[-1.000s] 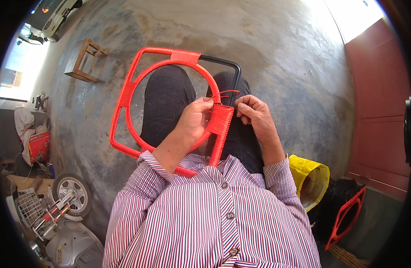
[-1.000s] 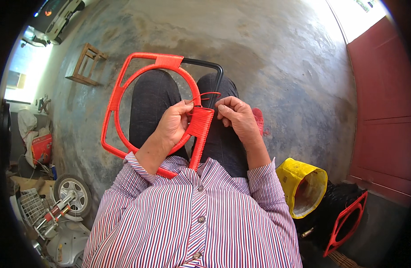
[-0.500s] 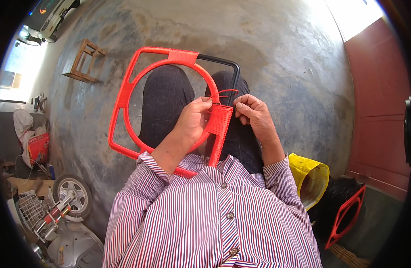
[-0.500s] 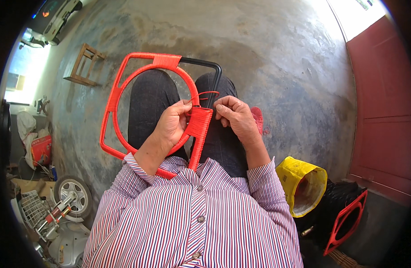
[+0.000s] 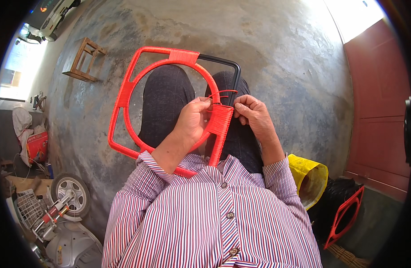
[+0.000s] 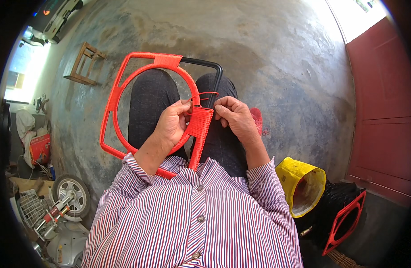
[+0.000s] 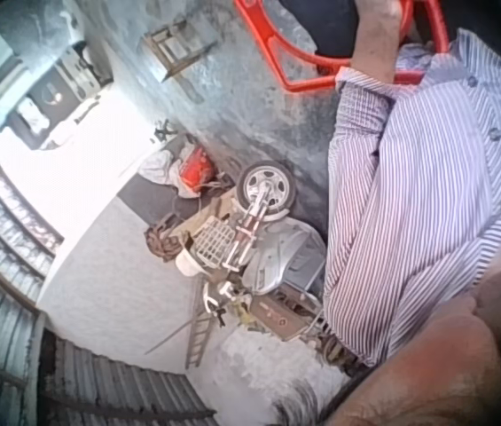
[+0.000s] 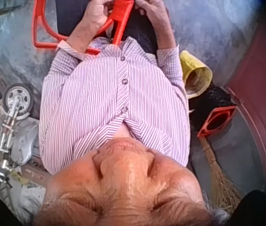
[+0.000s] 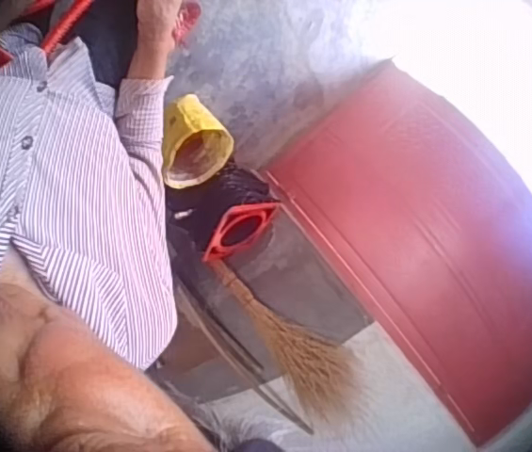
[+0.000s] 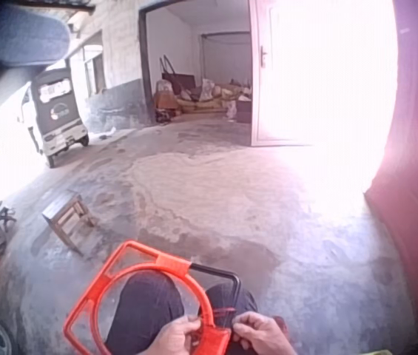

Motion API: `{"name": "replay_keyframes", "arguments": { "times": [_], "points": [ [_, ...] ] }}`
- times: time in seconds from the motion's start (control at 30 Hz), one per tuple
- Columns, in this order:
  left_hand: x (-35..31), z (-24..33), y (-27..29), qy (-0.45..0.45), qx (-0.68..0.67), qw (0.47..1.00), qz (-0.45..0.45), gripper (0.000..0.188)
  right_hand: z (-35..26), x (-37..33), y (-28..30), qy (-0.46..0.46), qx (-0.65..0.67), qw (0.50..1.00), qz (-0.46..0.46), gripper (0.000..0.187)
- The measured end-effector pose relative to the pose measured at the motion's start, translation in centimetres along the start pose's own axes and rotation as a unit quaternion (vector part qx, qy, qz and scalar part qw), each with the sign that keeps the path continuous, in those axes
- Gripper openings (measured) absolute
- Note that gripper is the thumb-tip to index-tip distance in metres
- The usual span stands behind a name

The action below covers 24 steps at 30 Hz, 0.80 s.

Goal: Weaving red plastic cord around a black metal frame to repair or create a stool seat.

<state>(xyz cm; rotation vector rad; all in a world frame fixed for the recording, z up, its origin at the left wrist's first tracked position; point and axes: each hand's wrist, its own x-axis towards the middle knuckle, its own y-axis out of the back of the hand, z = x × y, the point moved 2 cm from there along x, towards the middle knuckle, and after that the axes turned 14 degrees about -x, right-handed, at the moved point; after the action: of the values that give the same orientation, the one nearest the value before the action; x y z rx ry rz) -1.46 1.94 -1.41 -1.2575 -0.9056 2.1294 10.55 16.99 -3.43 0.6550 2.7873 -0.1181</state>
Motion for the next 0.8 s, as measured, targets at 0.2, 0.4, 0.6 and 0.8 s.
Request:
{"name": "replay_keyframes", "arguments": {
  "times": [0.2, 0.4, 0.6, 0.8],
  "points": [
    [0.18, -0.02, 0.23, 0.002, -0.006, 1.000, -0.002, 0.015, -0.11, 0.14, -0.26, 0.005, -0.035, 0.999, -0.001, 0.013],
    [0.17, -0.02, 0.35, 0.008, -0.008, 1.000, -0.011, 0.016, -0.01, 0.18, -0.37, 0.009, -0.040, 0.999, 0.003, 0.012],
    [-0.06, 0.03, 0.00, 0.021, -0.003, 1.000, -0.017, 0.015, 0.34, 0.37, -0.49, 0.013, -0.031, 0.999, 0.002, 0.012],
    [-0.02, -0.04, -0.09, 0.062, -0.016, 0.998, -0.020, 0.019, 0.29, 0.38, -0.75, 0.012, -0.053, 0.999, 0.002, 0.012]
  ]
}}
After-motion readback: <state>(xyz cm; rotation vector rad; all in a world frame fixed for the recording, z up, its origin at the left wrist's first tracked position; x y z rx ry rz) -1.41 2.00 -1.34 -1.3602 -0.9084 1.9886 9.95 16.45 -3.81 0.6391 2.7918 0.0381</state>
